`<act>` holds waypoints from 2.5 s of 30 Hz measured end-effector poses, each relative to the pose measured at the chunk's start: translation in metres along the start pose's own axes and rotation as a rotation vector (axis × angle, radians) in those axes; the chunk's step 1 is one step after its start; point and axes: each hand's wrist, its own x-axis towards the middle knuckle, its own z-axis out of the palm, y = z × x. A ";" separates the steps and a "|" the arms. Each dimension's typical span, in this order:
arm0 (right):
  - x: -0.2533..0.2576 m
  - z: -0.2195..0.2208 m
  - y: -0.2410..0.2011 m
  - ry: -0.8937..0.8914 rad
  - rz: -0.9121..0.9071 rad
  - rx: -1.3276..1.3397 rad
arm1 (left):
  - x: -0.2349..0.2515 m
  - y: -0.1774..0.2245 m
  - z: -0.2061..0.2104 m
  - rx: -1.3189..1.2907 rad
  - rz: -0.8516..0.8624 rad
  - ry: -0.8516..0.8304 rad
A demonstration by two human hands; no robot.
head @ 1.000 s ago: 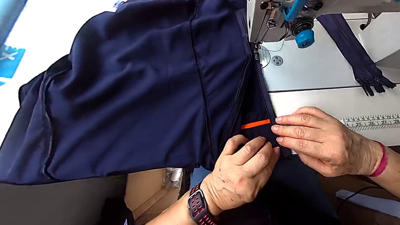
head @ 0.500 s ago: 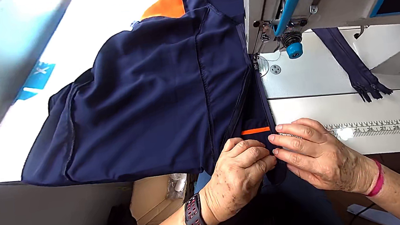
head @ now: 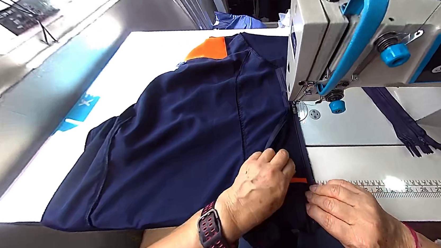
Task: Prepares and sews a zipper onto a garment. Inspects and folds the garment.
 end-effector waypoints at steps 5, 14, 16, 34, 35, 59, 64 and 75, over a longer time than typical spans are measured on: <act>0.001 0.001 -0.002 -0.024 0.046 0.029 | 0.033 -0.039 0.007 0.006 0.118 0.031; 0.006 -0.009 -0.004 -0.134 0.132 0.118 | 0.051 -0.084 0.027 -0.159 0.279 0.035; 0.007 -0.011 -0.005 -0.143 0.148 0.136 | 0.050 -0.086 0.025 -0.185 0.234 0.006; 0.010 -0.010 -0.005 -0.155 0.155 0.165 | 0.058 -0.094 0.024 -0.225 0.247 -0.054; 0.010 -0.009 -0.005 -0.149 0.156 0.163 | 0.056 -0.094 0.024 -0.228 0.239 -0.070; 0.015 -0.022 0.020 -0.203 0.125 0.175 | 0.067 -0.105 0.032 -0.268 0.279 -0.101; 0.021 -0.004 0.018 -0.107 0.084 0.165 | 0.074 -0.124 0.031 -0.261 0.417 -0.110; 0.023 -0.008 0.019 -0.098 0.046 0.131 | 0.005 -0.009 0.019 -0.059 -0.036 -0.122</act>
